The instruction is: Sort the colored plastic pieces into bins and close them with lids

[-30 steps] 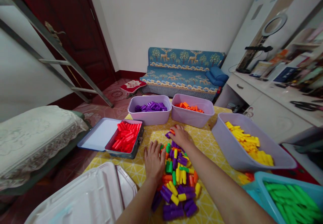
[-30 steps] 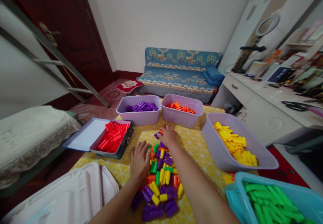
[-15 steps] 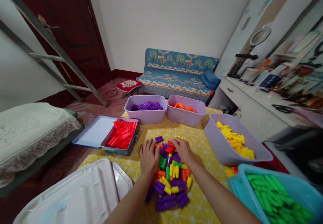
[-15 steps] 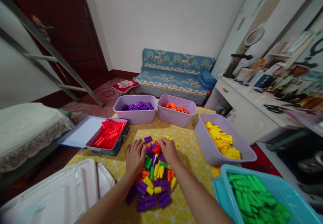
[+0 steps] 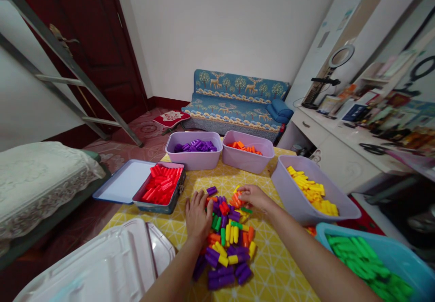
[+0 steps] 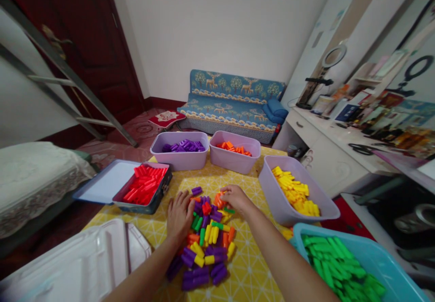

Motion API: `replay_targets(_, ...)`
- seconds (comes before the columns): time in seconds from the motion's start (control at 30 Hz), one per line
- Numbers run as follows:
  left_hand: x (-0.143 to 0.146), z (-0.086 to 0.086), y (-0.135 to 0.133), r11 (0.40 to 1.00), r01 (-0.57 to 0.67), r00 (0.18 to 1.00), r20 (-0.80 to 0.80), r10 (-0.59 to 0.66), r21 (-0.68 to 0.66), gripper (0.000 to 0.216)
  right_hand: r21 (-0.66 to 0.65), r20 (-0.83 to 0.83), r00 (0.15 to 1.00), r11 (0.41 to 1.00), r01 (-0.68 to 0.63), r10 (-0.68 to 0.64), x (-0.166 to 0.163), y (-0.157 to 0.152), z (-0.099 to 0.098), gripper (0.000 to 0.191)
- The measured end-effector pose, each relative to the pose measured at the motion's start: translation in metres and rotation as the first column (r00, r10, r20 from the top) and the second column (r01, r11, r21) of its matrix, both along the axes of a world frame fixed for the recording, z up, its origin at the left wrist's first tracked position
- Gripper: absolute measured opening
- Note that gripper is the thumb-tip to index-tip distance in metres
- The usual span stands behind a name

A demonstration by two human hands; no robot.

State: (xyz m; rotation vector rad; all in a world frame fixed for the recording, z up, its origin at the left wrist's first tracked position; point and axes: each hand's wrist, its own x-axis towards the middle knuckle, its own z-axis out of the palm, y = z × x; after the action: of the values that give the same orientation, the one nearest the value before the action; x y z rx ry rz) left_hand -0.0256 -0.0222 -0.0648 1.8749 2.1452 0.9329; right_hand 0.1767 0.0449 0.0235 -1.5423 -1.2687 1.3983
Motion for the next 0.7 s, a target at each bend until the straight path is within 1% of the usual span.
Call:
replay_targets(0.1,0.000,0.001,-0.001,1.000,0.003,1.000,0.001,-0.003,-0.005,0.039,0.101,-0.016,0.992,0.987,0.124,-0.123,0.009,0.036,0.025,0.023)
replay_targets(0.2,0.000,0.002,-0.001,1.000,0.001,1.000,0.001,-0.001,-0.012,0.038,0.197,-0.064,0.950,0.930,0.311,-0.305,0.020,0.079,0.049,0.025)
replay_targets(0.27,0.000,0.003,-0.001,1.000,0.003,1.000,0.001,-0.003,-0.014,0.038,0.240,-0.094,0.914,0.883,0.404,-0.393,0.025,0.102,0.058,0.023)
replay_targets(0.33,0.000,0.004,-0.001,1.000,0.004,1.000,-0.001,-0.004,-0.013,0.038,0.270,-0.115,0.886,0.845,0.462,-0.448,0.027,0.118,0.061,0.023)
replay_targets(0.37,0.000,0.004,-0.001,1.000,0.004,1.000,-0.003,-0.004,-0.012,0.038,0.281,-0.122,0.876,0.831,0.481,-0.466,0.027,0.123,0.061,0.026)
replay_targets(0.43,0.000,0.004,-0.001,1.000,0.005,1.000,-0.006,-0.005,-0.012,0.038,0.300,-0.125,0.865,0.812,0.500,-0.486,0.026,0.128,0.059,0.040)
replay_targets(0.5,0.000,0.005,-0.001,1.000,0.009,1.000,-0.007,-0.009,-0.014,0.038,0.322,-0.112,0.867,0.808,0.494,-0.485,0.025,0.126,0.054,0.057)
replay_targets(0.53,0.000,0.005,-0.001,1.000,0.011,1.000,-0.006,-0.011,-0.015,0.038,0.335,-0.097,0.874,0.811,0.479,-0.476,0.024,0.123,0.050,0.062)
replay_targets(0.6,0.000,0.005,-0.001,1.000,0.012,1.000,-0.001,-0.012,-0.017,0.038,0.365,-0.047,0.896,0.827,0.427,-0.441,0.024,0.112,0.040,0.061)
replay_targets(0.7,-0.001,0.006,-0.001,1.000,0.012,1.000,0.004,-0.012,-0.018,0.038,0.399,0.084,0.936,0.872,0.284,-0.343,0.025,0.081,0.018,0.046)
